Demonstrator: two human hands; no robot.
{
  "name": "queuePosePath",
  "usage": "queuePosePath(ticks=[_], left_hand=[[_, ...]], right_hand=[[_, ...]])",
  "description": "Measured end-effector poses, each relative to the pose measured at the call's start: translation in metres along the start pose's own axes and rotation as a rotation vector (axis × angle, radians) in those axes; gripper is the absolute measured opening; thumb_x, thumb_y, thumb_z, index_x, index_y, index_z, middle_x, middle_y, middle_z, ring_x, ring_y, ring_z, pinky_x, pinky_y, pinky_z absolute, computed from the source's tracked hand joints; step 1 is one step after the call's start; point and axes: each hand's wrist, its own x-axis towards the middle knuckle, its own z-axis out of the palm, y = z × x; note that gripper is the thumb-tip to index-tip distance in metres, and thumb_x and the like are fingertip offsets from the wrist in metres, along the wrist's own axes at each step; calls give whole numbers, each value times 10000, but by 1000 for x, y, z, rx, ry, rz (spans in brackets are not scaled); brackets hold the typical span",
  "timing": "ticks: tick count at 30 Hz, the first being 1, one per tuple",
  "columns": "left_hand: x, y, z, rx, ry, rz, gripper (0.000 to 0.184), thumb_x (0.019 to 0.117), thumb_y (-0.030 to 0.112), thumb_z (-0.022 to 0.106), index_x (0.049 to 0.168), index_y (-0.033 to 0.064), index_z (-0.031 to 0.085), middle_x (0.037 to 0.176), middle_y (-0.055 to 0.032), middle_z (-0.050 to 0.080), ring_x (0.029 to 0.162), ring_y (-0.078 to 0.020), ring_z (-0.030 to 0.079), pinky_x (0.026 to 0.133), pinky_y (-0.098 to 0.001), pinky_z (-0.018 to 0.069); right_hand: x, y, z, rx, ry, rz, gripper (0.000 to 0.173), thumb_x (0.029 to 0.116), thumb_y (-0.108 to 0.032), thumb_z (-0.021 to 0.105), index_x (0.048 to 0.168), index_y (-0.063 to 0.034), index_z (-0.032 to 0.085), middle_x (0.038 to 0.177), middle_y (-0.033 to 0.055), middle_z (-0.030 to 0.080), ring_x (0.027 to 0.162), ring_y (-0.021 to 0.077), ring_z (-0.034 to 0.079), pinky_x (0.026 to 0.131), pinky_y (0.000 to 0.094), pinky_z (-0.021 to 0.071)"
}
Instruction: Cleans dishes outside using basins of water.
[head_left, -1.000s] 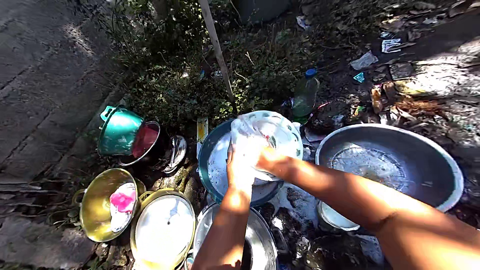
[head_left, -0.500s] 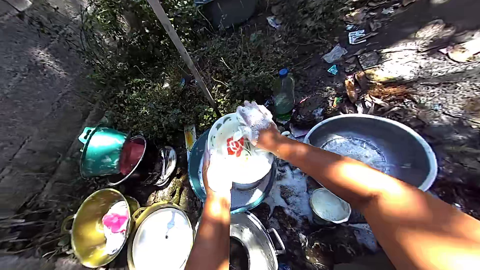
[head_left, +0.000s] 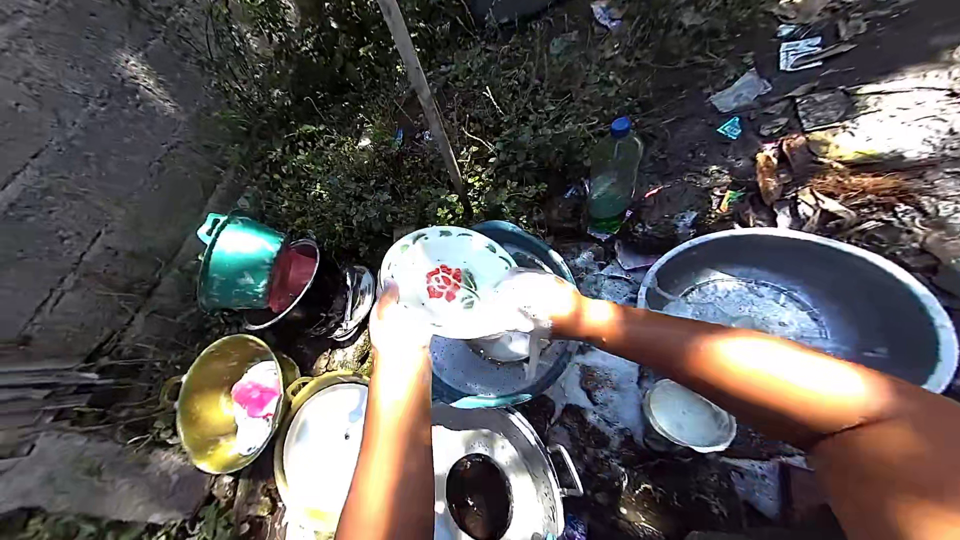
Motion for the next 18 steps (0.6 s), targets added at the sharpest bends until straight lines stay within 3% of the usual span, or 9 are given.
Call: queuePosePath(ticks=[3,6,7,8,10,13,15,16,18], left_hand=[[8,-7,2,-265,74,-38,311,1112,292,367,1237,53,523,1061,-123,638,957,-223,661,823,-443,582],[10,-44,-6,-246,-156,94,563,1091,521,266,1414,102,458,1221,-53,618,1145,-163,602,1017,-395,499],[4,-55,-13,-199,-289,144,534,1087,459,353,1433,66,455,1292,-57,623,1204,-154,596,1061,-373,487],[-4,-61,-16,-182,-388,147,422,1029,322,549,1350,50,523,1206,-31,674,1129,-122,643,1020,-340,525],[-28,-61,-12,-200,-561,-4,240,915,30,648,1153,46,622,1009,-30,736,964,-126,706,923,-344,581],[-57,-49,-1,-209,-643,-224,326,842,-160,566,1105,32,584,947,-56,728,902,-136,715,862,-322,600],[-63,-52,-10,-215,-604,-277,233,943,-84,494,1046,66,639,911,-21,733,876,-99,709,828,-280,596],[-62,-52,-19,-132,-564,-297,195,1015,-30,441,1035,86,597,886,5,700,853,-68,686,795,-248,584],[-58,-45,-16,143,-585,-195,186,959,-81,514,1049,57,602,859,26,660,805,-28,645,734,-201,551]], right_hand=[[14,1,-33,-86,-3,23,100,877,-188,703,882,-91,729,835,96,696,828,286,692,687,487,546],[40,-9,-85,-98,164,121,165,929,-191,654,884,-48,722,810,146,696,788,318,691,658,521,525],[44,2,-95,-85,303,161,211,930,-234,652,854,-49,717,795,136,695,778,295,688,671,509,526],[46,18,-100,-109,449,159,250,938,-278,652,853,-55,728,804,120,708,794,261,696,705,474,551],[41,39,-101,-188,558,216,281,932,-302,669,943,-29,733,908,156,722,904,282,695,816,474,546],[32,5,-67,6,341,228,306,902,-285,733,1096,-48,723,1059,152,701,1032,263,664,933,454,535],[29,-35,-29,139,75,111,289,909,-304,715,1101,-88,731,1060,103,717,1012,200,671,910,410,530],[42,-54,-29,164,-85,72,283,956,-285,666,1151,-86,716,1125,104,702,1070,202,651,961,409,505],[62,-49,-28,134,-86,66,244,967,-267,623,1130,-126,738,1136,51,722,1124,189,643,1033,433,473]])
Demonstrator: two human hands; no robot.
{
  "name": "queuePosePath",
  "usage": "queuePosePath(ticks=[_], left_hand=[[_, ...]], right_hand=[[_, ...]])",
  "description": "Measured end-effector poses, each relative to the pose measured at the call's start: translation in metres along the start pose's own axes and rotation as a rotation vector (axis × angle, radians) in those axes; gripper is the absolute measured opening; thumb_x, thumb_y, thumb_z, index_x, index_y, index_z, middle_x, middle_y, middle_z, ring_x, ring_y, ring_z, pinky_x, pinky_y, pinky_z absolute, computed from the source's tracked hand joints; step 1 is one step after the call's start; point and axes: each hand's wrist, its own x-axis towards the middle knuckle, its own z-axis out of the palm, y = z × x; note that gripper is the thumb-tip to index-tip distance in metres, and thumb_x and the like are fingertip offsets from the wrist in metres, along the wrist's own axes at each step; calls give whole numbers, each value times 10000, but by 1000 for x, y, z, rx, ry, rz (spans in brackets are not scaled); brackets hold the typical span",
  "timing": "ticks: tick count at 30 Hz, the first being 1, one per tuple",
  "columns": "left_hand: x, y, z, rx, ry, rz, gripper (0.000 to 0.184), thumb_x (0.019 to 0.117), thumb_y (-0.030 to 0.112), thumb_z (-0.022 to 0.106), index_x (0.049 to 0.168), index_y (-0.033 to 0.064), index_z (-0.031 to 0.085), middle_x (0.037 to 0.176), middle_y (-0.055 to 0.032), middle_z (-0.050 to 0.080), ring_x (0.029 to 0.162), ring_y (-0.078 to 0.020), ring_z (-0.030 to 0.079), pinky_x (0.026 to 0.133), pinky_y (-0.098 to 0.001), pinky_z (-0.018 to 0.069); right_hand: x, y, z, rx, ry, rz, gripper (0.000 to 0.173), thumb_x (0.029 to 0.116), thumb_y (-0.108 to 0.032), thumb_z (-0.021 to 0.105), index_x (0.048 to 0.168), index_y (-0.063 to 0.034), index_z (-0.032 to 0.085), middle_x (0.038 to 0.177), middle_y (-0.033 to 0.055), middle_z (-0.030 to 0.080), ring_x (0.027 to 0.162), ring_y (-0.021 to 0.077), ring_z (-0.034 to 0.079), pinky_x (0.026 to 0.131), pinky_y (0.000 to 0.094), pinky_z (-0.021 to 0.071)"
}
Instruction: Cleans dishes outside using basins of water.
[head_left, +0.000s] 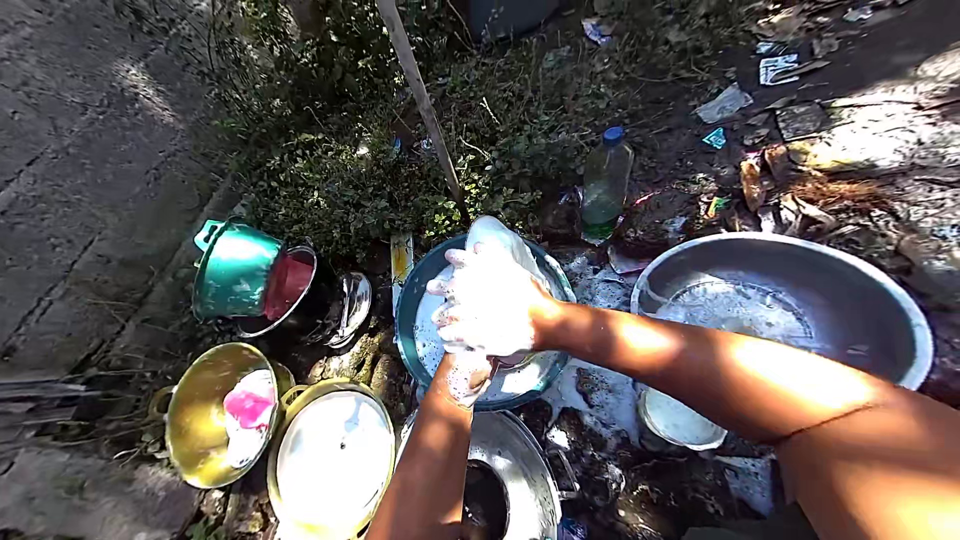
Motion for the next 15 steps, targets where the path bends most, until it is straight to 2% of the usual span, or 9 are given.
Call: queuePosePath(ticks=[2,3,6,8,9,11,12,14,15], left_hand=[[1,10,4,36,-122,36,365,831,-126,604,1159,26,556,935,-7,691,861,-65,680,790,-247,579],[-2,11,6,-56,-151,61,424,799,-143,595,1178,33,520,954,-10,695,878,-77,688,806,-266,586],[0,14,5,-474,-65,211,347,795,-101,492,1090,68,559,940,-45,717,898,-149,715,836,-368,605],[13,21,3,-621,40,286,276,875,-4,402,990,97,632,914,-52,723,892,-166,712,838,-395,594],[16,27,3,-631,63,292,292,959,44,340,1050,103,611,978,-60,710,952,-173,699,885,-402,576],[19,39,3,-551,65,261,352,1114,244,250,1259,124,548,1158,-55,663,1113,-165,644,991,-397,528],[20,45,0,-475,84,246,419,1126,352,233,1348,144,520,1248,-50,640,1182,-163,612,1025,-407,509],[22,61,-16,-307,181,203,624,1095,546,171,1509,163,437,1455,-49,548,1335,-160,518,1112,-419,449],[25,72,-27,-324,245,159,695,1078,591,142,1533,138,409,1497,-62,511,1364,-162,487,1130,-412,420]], right_hand=[[10,41,-17,2,87,142,312,999,-280,567,1233,-162,736,1383,45,656,1393,253,511,1211,494,339],[8,70,-21,125,161,281,341,1023,-268,545,1294,-134,705,1441,36,619,1440,204,466,1236,422,328],[-11,77,-23,449,513,694,314,1038,-159,560,1302,-4,629,1279,142,653,1212,189,597,1052,365,485],[-16,38,-12,357,462,880,303,1017,-94,573,1283,48,602,1230,252,632,1152,340,610,985,521,495],[-10,14,-6,289,361,926,293,999,-73,594,1247,81,607,1201,304,625,1146,417,604,977,589,477],[7,-25,8,159,319,792,279,999,-132,615,1163,85,675,1119,315,665,1099,459,627,946,631,470],[14,-32,23,93,454,613,245,958,-167,649,1061,48,710,1009,254,696,998,399,666,866,587,512],[30,-39,52,75,608,345,277,916,-206,679,1110,-14,729,1124,186,714,1091,320,669,918,532,523],[33,-40,67,104,587,266,416,942,-206,628,1316,-26,656,1378,189,622,1316,315,565,1099,519,447]])
